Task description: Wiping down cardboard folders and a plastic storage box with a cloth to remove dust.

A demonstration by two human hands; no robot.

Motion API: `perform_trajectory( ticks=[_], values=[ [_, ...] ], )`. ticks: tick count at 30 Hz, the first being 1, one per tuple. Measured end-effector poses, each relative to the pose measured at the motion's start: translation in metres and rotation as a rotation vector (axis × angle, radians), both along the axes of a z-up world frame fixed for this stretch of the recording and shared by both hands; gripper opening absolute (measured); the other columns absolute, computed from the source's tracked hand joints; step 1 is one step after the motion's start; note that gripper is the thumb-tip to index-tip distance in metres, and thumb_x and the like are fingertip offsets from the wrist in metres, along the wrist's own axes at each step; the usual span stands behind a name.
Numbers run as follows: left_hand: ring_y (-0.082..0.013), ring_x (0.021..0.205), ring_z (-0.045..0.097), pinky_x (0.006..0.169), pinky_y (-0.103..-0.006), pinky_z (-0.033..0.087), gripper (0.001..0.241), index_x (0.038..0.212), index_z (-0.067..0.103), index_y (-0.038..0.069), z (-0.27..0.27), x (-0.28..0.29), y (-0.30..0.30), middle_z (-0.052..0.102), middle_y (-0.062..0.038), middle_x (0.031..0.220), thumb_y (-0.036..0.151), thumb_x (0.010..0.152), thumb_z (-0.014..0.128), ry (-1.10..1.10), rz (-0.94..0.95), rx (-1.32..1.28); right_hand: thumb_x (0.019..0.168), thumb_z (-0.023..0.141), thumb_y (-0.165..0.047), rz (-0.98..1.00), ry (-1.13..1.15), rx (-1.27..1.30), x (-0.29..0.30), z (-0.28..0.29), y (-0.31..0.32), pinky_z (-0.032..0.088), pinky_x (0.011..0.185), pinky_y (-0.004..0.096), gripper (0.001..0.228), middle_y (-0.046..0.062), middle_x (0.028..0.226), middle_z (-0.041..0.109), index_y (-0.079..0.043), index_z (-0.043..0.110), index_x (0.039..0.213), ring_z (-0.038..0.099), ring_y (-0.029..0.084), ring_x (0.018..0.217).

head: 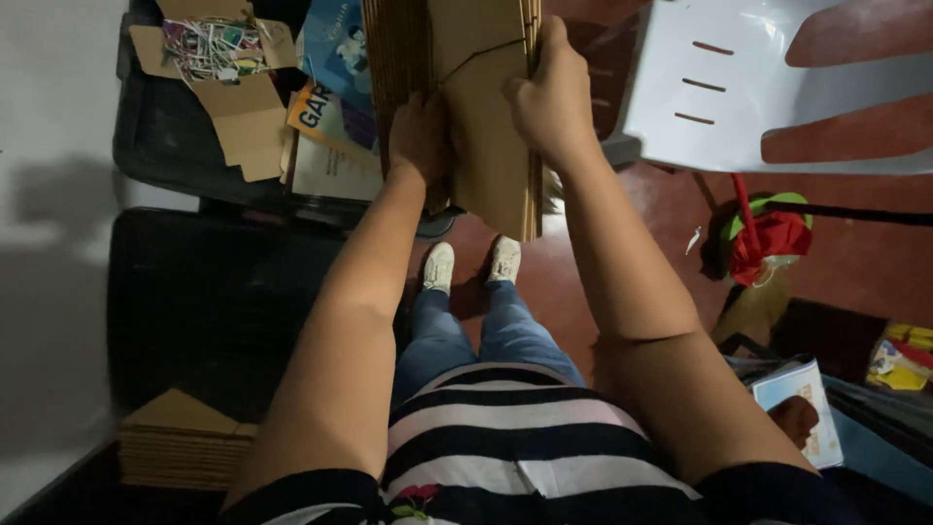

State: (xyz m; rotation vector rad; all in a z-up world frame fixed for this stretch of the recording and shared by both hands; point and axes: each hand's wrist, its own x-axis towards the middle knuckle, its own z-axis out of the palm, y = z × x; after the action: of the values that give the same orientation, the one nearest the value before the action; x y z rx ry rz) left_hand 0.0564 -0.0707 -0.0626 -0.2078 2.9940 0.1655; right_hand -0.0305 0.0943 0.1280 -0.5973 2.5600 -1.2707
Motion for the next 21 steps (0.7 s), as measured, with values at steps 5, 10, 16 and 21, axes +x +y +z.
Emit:
perform_trajectory(
  ticks=[5, 10, 16, 21],
  values=[
    [-0.0338, 0.122, 0.049, 0.087, -0.0454, 0.048, 0.046, 0.139, 0.056, 0.012, -0.028, -0.006, -0.019, 0.058, -0.006, 0.135, 0.031, 0.098, 0.05, -0.083, -0.035, -0.053, 0.061, 0.073, 0.0, -0.042, 0.034, -0.094, -0.022, -0.03, 0.001, 0.055, 0.07, 0.035, 0.047, 0.009, 0.097, 0.075, -0.009, 0.06, 0.105, 0.067, 0.021, 0.085],
    [-0.0377, 0.122, 0.047, 0.082, -0.0511, 0.051, 0.059, 0.132, 0.063, 0.012, -0.052, -0.007, -0.03, 0.064, -0.009, 0.128, 0.038, 0.081, 0.072, -0.087, -0.085, 0.082, 0.056, 0.075, -0.005, -0.122, 0.092, -0.076, -0.058, -0.046, 0.005, 0.057, 0.057, 0.035, 0.033, 0.002, 0.086, 0.077, -0.008, 0.074, 0.089, 0.066, 0.014, 0.078],
    [-0.0359, 0.13, 0.049, 0.112, -0.0414, 0.044, 0.066, 0.149, 0.04, -0.011, -0.048, -0.01, -0.032, 0.028, -0.012, 0.164, -0.006, 0.087, 0.063, -0.267, 0.201, 0.181, 0.053, 0.083, -0.007, -0.177, 0.043, -0.078, -0.073, -0.066, 0.01, 0.056, 0.062, 0.037, 0.04, 0.001, 0.087, 0.071, -0.009, 0.067, 0.09, 0.062, 0.016, 0.077],
    [-0.0424, 0.121, 0.051, 0.101, -0.0492, 0.051, 0.061, 0.145, 0.047, 0.002, -0.004, 0.0, -0.027, 0.031, -0.015, 0.15, 0.004, 0.087, 0.066, -0.162, 0.143, 0.237, 0.052, 0.061, 0.0, -0.168, -0.049, -0.186, -0.067, -0.071, 0.016, 0.054, 0.06, 0.032, 0.046, 0.0, 0.087, 0.071, -0.008, 0.069, 0.097, 0.062, 0.014, 0.078]
  ],
)
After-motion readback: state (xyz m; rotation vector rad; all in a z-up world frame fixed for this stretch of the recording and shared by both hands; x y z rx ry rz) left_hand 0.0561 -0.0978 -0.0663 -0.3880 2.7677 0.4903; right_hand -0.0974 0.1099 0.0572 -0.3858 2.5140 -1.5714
